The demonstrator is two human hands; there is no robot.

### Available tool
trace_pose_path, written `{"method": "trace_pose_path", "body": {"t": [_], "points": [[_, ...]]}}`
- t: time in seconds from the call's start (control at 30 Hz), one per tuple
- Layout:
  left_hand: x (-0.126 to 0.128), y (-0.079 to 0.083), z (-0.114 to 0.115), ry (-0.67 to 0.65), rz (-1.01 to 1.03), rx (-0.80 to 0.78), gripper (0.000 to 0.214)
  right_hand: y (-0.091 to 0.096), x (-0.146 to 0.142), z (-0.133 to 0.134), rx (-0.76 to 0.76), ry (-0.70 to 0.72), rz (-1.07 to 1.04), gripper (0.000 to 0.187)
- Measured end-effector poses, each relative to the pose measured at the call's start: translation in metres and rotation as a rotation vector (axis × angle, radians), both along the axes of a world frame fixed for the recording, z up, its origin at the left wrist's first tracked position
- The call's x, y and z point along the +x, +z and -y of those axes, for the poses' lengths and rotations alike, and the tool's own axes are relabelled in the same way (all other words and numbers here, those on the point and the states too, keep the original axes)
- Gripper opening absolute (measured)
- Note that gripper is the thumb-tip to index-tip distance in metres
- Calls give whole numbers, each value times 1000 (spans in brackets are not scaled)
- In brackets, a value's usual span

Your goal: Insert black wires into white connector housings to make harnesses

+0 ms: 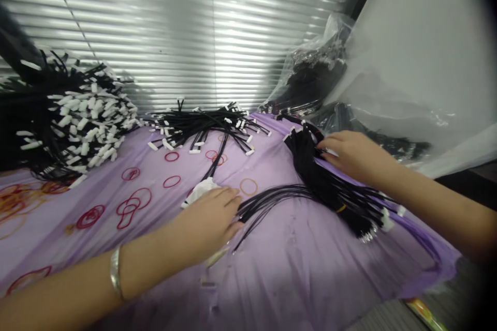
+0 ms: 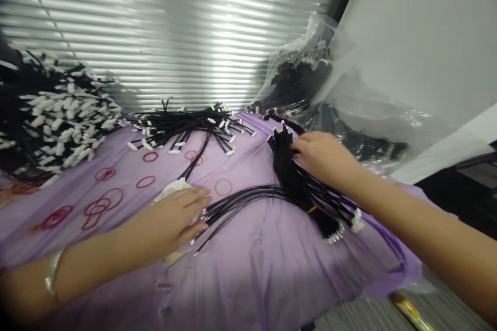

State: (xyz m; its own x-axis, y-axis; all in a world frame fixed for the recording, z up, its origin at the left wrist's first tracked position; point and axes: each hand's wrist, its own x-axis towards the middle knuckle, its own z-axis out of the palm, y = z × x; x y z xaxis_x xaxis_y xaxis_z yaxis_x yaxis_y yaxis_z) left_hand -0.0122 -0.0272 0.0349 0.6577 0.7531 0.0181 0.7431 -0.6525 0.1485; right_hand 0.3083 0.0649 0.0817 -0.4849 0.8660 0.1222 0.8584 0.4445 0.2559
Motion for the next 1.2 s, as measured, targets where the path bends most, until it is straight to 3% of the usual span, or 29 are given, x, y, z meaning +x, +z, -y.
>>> {"method": "trace_pose_path", "body": {"t": [0.13,0.2,0.27,0.37,0.47,0.67,0.8,0.9,0.97,1.07,1.2], "points": [[-10,0,-6,2,-105,54,31,-19,-65,25,-331,335,-54,50],[-13,1,-7,41,-143,58,42,-32,-80,28,-480,322,-108,60],[-15,3,-6,78,-174,29,57,-42,-84,27,-529,246,-142,53],[-15,6,-4,113,-156,8,67,-48,-83,25,-523,214,-137,26],[-17,12,-6,192,-84,89,64,-48,-82,31,-505,230,-135,9],[-19,22,-12,229,-20,77,42,-36,-64,38,-480,163,-260,11],[-7,4,-3,67,30,-22,41,-32,-51,32,-423,150,-510,11],[1,-11,13,-105,-46,-83,38,-36,-59,30,-419,70,-372,14],[3,-14,22,-140,-117,-119,53,-42,-69,30,-435,32,-228,17],[4,-9,32,-127,-150,-201,69,-53,-83,28,-436,33,-135,16],[2,4,41,-123,-146,-228,62,-58,-86,27,-400,70,-85,15]]}}
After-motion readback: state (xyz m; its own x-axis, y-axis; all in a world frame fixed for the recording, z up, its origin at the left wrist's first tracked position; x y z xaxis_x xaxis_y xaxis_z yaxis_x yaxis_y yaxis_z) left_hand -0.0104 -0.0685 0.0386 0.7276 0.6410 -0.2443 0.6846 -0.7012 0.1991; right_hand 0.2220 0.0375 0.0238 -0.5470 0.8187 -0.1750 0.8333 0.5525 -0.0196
